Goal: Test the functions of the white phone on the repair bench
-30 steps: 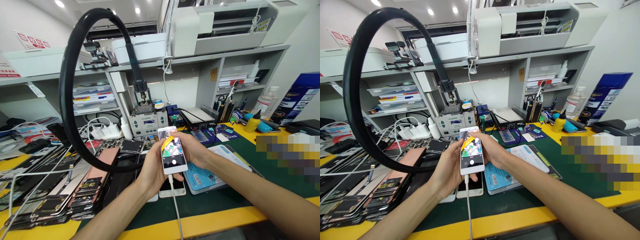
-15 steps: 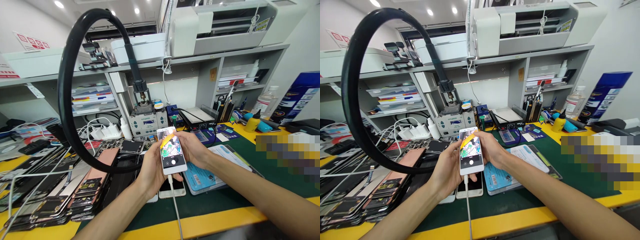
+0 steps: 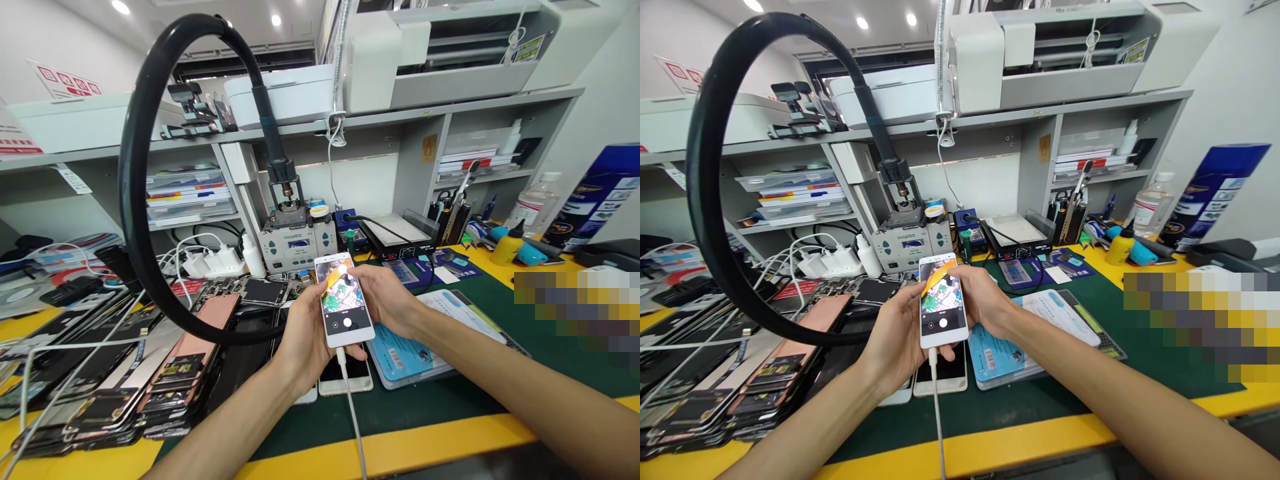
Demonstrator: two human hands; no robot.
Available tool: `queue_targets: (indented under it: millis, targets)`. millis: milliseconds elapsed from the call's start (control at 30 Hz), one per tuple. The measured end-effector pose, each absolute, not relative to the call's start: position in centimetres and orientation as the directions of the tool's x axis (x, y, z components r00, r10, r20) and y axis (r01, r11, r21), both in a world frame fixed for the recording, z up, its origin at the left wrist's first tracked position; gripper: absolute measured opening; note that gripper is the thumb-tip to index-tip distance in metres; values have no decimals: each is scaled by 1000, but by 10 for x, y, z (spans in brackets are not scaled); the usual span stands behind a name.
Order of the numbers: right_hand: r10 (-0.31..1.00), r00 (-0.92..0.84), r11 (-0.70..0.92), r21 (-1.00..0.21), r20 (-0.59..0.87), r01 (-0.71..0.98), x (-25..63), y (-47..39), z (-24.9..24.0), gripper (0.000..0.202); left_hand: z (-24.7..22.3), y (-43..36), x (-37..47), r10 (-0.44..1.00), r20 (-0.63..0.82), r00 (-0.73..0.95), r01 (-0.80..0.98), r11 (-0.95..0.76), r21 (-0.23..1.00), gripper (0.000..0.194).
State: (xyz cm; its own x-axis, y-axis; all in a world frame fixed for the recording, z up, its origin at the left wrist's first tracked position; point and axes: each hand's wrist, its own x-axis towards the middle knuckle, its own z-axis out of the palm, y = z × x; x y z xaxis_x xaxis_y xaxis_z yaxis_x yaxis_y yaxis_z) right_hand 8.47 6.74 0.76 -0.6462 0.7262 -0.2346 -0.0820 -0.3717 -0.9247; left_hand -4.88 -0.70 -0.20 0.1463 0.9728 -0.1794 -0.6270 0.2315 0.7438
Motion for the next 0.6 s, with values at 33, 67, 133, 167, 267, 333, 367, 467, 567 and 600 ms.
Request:
queue_targets:
  millis: [33, 67, 133, 167, 267, 333, 367, 467, 567, 600]
  targets:
    - [724, -652, -369, -925, -227, -88, 85, 67, 8, 38, -2, -7, -49, 972, -185, 144, -623, 234, 746, 43]
    - [722, -655, -368, -926, -224, -88, 85, 67, 8, 39, -2, -7, -49, 972, -190, 140, -620, 236, 749, 43]
    - [717, -660, -369, -926, -226, -83, 85, 67, 9, 41, -3, -8, -49, 970, -205, 132, -611, 242, 754, 42]
    - [714, -663, -370, -926, -227, -81, 85, 67, 9, 41, -3, -8, -49, 968, -217, 126, -605, 248, 756, 42]
    - [703, -674, -371, -926, -227, -75, 85, 68, 8, 41, -5, -6, -49, 959, -261, 107, -579, 273, 768, 44]
    - [701, -676, -371, -926, -225, -76, 85, 68, 8, 42, -6, -5, -48, 957, -275, 89, -558, 277, 783, 44]
    - [702, -675, -371, -926, -225, -77, 85, 68, 8, 42, -7, -4, -48, 957, -280, 81, -548, 277, 790, 44]
    - [706, -670, -371, -926, -228, -76, 85, 68, 8, 42, -6, -5, -48, 958, -275, 80, -547, 273, 791, 44]
    - [712, -666, -364, -928, -223, -77, 85, 67, 9, 41, -3, -6, -48, 967, -230, 112, -585, 251, 771, 43]
    - [715, -663, -361, -929, -222, -79, 85, 67, 8, 41, -2, -7, -48, 970, -210, 123, -597, 242, 765, 44]
